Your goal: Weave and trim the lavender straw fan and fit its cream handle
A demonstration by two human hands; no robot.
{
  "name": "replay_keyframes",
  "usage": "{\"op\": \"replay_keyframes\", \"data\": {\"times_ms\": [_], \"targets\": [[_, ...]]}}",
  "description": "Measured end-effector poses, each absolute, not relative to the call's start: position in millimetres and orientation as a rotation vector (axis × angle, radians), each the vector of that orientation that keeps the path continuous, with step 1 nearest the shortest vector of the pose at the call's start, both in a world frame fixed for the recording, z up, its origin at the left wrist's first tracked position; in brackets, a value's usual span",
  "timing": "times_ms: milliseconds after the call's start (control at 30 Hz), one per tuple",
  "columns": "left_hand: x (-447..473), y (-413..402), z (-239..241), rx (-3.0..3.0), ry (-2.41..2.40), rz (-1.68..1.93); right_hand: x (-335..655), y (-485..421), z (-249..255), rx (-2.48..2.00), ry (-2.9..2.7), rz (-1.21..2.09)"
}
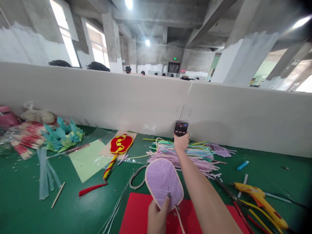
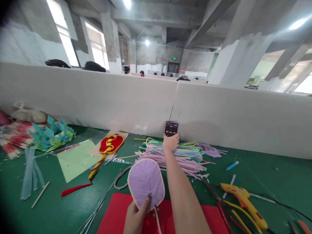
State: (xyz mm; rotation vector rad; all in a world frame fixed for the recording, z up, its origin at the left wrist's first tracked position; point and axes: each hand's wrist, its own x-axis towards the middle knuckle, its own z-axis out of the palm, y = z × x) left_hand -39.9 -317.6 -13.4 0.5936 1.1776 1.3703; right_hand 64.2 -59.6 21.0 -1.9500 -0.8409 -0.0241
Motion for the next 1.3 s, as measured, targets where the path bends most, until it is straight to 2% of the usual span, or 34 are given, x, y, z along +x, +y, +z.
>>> {"op": "replay_keyframes", "data": {"times_ms": [400, 633, 767, 900, 1100, 1300], "targets": [[-46.7, -316.9, -9.2, 0.621, 1.195, 1.301, 66.4, -64.6, 23.3, -1.928, -0.867, 0.076], [-47.2, -317.0, -4.4, 0.584, 1.166, 1.327, 72.7, -89.3, 43.3, -1.687, -1.09, 0.194], [-48.2, -318.1, -3.5, 0.628, 1.157, 1.344, 76.7, -147.8, 57.0, -1.49, -1.324, 0.341], [-49.1, -319.4, -4.7, 0.63, 1.1, 1.368, 91.9, -233.8, 63.0, -1.371, -1.577, 0.651], [-49.1, -321.6, -3.9, 0.689, 1.023, 1.416, 122.6, -339.5, 60.0, -1.362, -1.671, 1.134], [-44.7, -336.2, 8.5, 0.694, 0.912, 1.375, 138.9, -392.7, 43.5, -1.488, -1.615, 1.098]]}}
